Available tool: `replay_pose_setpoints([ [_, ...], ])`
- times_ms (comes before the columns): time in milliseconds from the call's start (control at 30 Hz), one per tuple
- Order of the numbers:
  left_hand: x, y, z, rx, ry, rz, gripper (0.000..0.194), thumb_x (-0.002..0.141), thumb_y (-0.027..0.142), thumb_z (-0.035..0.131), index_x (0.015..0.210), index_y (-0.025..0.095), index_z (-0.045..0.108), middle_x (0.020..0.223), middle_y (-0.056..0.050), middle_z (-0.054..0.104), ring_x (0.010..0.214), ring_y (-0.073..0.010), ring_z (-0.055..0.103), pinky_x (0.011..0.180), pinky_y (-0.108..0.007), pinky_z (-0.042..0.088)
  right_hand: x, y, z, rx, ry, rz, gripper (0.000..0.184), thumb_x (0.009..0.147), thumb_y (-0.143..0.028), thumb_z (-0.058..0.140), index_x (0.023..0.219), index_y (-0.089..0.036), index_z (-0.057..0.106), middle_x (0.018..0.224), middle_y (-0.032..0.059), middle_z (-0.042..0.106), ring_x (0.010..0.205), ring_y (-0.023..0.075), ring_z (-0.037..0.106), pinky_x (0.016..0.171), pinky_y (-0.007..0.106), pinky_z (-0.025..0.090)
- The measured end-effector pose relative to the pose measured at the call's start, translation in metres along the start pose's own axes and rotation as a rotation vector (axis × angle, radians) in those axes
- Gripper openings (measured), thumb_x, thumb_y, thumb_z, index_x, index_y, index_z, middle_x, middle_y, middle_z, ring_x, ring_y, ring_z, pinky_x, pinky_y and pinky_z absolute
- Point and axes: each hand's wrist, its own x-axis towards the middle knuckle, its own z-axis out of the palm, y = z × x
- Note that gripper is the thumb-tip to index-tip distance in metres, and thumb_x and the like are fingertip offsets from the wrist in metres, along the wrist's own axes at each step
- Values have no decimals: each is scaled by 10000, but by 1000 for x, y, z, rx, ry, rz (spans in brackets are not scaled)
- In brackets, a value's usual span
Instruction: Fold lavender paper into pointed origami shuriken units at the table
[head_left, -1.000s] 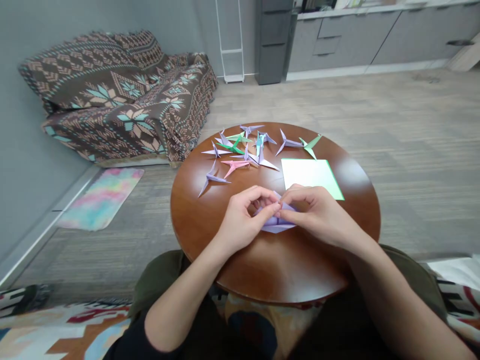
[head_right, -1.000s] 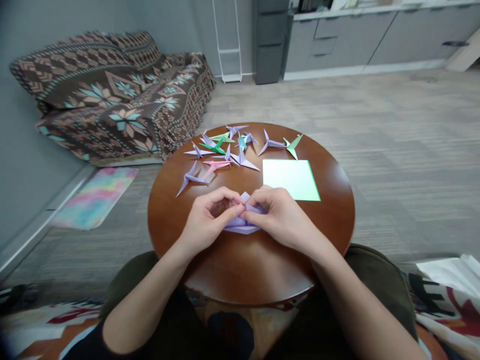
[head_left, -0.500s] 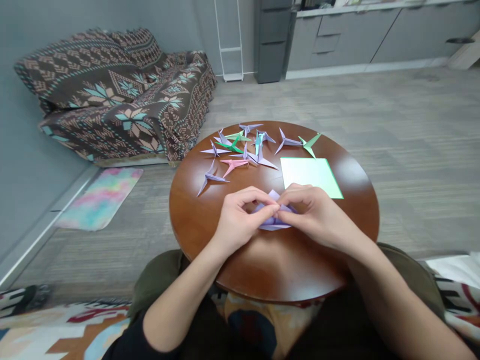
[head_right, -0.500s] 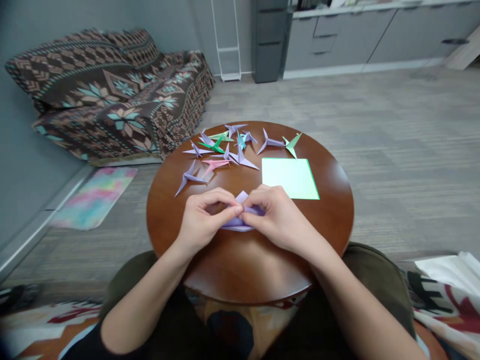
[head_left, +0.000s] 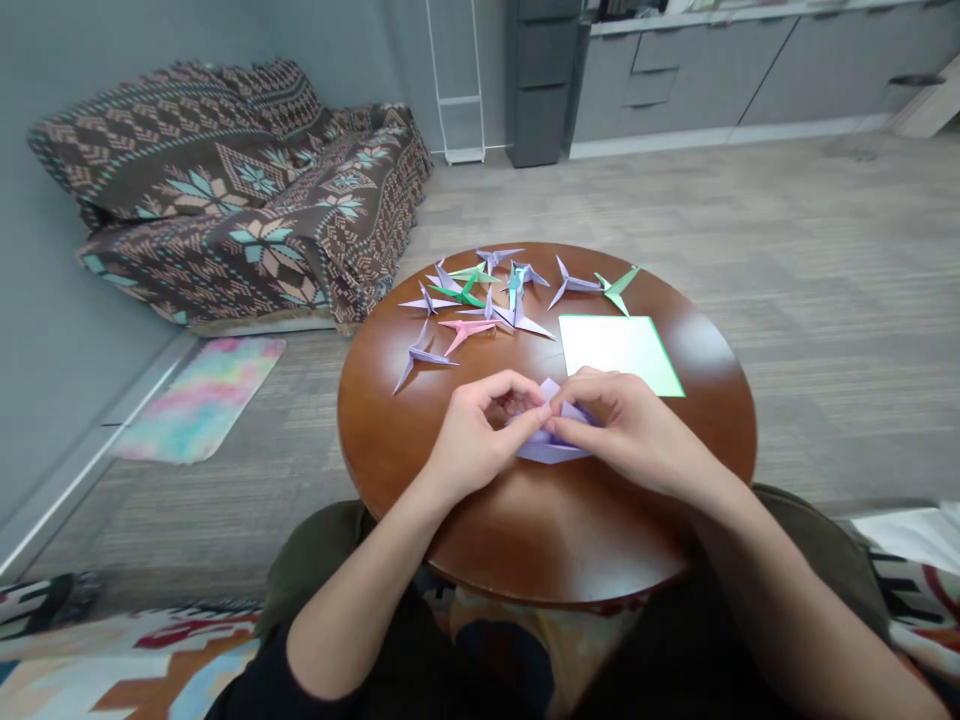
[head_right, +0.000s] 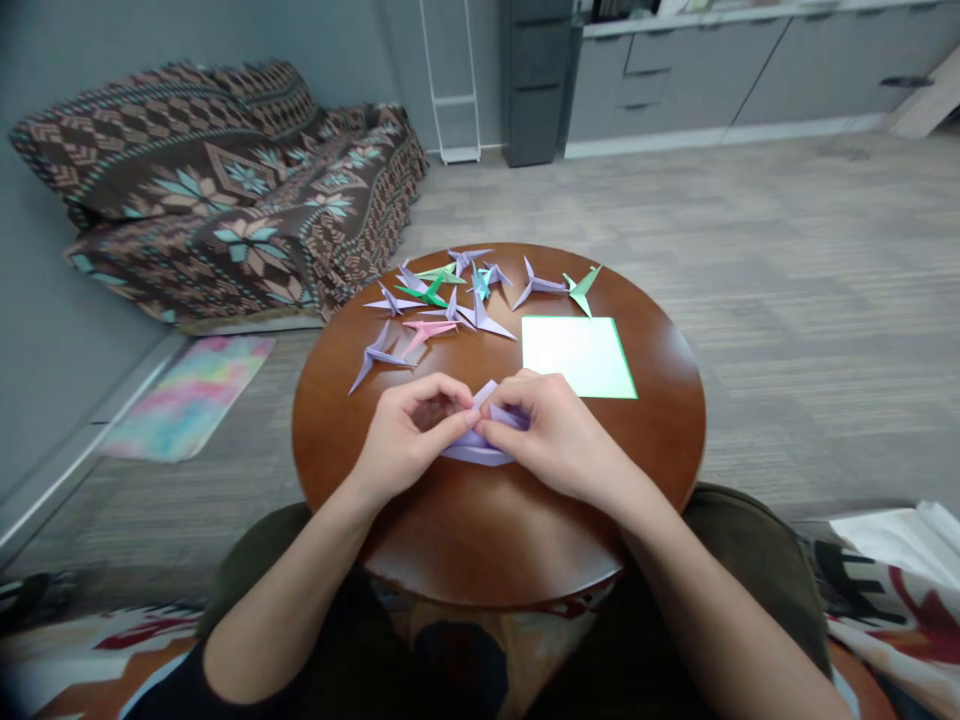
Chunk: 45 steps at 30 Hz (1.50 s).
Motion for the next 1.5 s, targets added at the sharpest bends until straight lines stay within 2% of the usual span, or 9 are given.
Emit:
replay_pose_setpoints([
  [167,-1,-4,2,-36,38,11,104,849,265,800,872,168,769,838,-46,750,770,-172,665,750,-278,515,0,0,0,-28,37,-25,150,924,-234,706,799,-204,782,845,52,765,818,223,652,762,353,458],
  [300,-1,-3,2,13,53,138,65,885,237,777,906,183,806,879,-60,759,799,-184,682,760,-295,521,1,0,1,-48,57,-92,201,950,-255,699,767,-213,768,786,44,757,792,218,645,759,363,442],
  [467,-1,-4,1,74,56,252,35,885,197,791,882,199,825,878,-54,767,799,-169,689,750,-285,520,2,1,2,-138,92,-138,238,952,-193,697,719,-215,734,742,21,743,762,199,629,790,376,401],
  [767,-2,0,3,104,119,268,98,854,237,831,776,192,791,789,-36,742,723,-157,665,678,-278,503,-1,-3,6,-228,98,-192,259,973,-170,688,716,-201,680,733,-8,724,770,177,621,830,392,333],
  [1133,-2,-2,3,120,121,363,91,827,174,856,773,179,784,762,-19,735,699,-134,672,656,-248,512,-1,-3,8,-306,139,-242,299,956,-152,721,670,-180,636,684,-18,680,763,171,592,829,378,308],
  [1500,-3,-2,4,174,122,406,90,830,136,843,773,174,784,767,-23,754,703,-131,694,653,-238,529,-3,0,7,-299,116,-286,243,990,-155,688,749,-186,676,735,-17,702,808,171,630,881,396,297],
])
